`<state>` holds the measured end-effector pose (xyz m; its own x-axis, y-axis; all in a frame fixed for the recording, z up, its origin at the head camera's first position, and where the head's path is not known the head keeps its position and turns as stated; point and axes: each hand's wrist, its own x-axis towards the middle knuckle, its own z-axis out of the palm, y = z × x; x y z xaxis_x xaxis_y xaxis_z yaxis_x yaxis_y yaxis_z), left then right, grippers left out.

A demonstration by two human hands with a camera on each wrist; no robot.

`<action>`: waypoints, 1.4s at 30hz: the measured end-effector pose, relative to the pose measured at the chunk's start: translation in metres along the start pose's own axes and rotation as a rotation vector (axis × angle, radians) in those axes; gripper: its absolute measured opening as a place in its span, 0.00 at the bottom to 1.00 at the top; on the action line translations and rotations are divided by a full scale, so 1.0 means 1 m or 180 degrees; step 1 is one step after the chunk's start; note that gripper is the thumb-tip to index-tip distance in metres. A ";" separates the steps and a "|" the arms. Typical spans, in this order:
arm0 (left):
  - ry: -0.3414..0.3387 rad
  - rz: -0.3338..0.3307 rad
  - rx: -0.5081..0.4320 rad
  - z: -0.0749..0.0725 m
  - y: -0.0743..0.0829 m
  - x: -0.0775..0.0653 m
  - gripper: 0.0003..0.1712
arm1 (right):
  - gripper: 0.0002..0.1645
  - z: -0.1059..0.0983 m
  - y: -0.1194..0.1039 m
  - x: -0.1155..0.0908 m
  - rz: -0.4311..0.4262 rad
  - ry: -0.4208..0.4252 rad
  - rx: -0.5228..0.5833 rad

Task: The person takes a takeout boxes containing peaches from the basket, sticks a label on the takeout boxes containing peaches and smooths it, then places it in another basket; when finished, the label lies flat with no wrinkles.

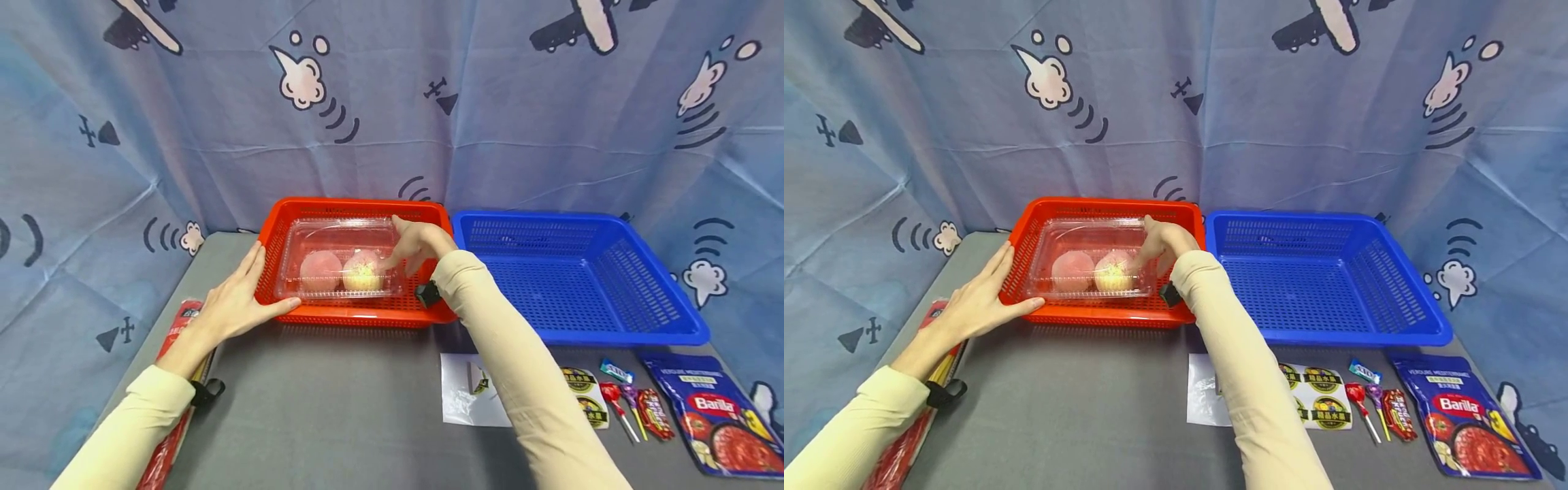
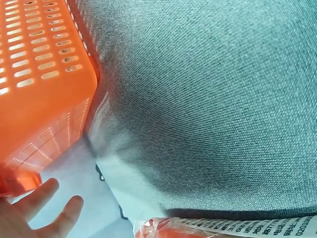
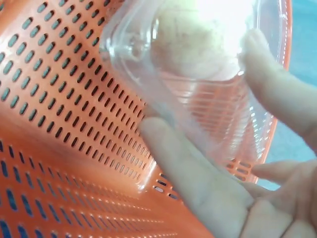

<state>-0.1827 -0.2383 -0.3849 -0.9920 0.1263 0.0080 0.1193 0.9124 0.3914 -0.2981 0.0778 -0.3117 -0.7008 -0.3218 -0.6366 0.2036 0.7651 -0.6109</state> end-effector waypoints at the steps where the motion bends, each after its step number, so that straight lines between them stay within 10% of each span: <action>1: 0.0004 -0.0002 -0.0007 0.000 0.000 0.000 0.71 | 0.73 -0.001 0.001 0.000 -0.0010 0.0005 0.0094; 8: -0.0026 -0.0016 -0.0012 0.000 0.003 -0.002 0.71 | 0.49 -0.002 0.008 0.001 -0.0079 0.0056 0.0567; 31: -0.0101 -0.0076 0.0083 -0.003 0.007 -0.003 0.72 | 0.72 0.009 0.015 -0.007 -0.0575 -0.0276 0.0694; 42: -0.0116 -0.0089 0.0029 -0.005 0.008 -0.004 0.71 | 0.64 0.014 -0.001 -0.015 -0.0575 -0.0174 0.1650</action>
<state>-0.1782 -0.2332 -0.3772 -0.9927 0.1148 -0.0365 0.0922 0.9193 0.3826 -0.2781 0.0738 -0.3081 -0.7221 -0.4615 -0.5153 0.4031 0.3247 -0.8556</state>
